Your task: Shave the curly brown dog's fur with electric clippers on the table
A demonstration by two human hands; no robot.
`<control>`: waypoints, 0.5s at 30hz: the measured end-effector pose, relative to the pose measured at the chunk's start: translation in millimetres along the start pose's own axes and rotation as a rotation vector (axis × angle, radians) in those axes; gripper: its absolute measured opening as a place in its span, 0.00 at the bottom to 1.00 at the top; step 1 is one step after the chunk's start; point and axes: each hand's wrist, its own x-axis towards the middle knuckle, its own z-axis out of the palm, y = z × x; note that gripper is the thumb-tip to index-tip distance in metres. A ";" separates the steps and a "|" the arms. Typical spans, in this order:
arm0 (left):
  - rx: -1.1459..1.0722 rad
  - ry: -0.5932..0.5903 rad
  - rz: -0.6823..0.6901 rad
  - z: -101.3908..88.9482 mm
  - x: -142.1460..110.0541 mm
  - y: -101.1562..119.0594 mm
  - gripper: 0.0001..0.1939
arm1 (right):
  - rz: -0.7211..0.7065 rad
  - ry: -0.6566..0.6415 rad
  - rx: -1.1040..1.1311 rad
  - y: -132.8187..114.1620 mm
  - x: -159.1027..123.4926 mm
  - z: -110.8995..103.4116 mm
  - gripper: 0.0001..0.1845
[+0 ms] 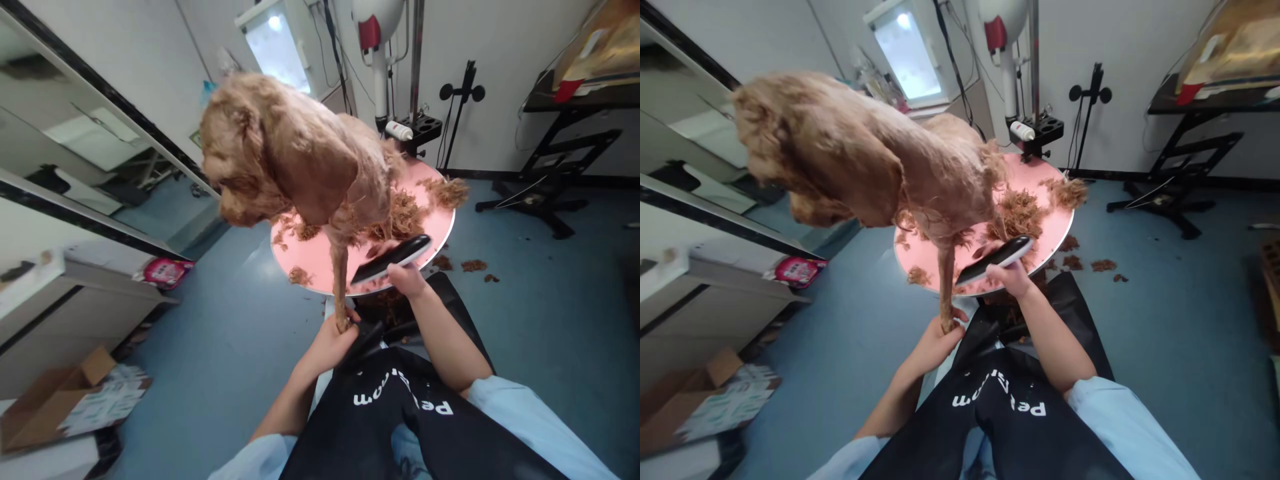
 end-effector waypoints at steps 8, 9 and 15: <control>-0.022 -0.119 -0.109 -29.0 -50.0 6.4 0.08 | -0.187 0.133 0.040 -0.9 9.5 20.5 0.24; -0.027 -0.122 -0.118 -33.0 -54.4 7.2 0.08 | -0.176 0.098 0.055 0.0 8.8 21.5 0.24; -0.109 -0.166 -0.129 -52.2 -74.8 1.3 0.15 | -0.221 0.160 0.141 -2.4 15.3 30.8 0.23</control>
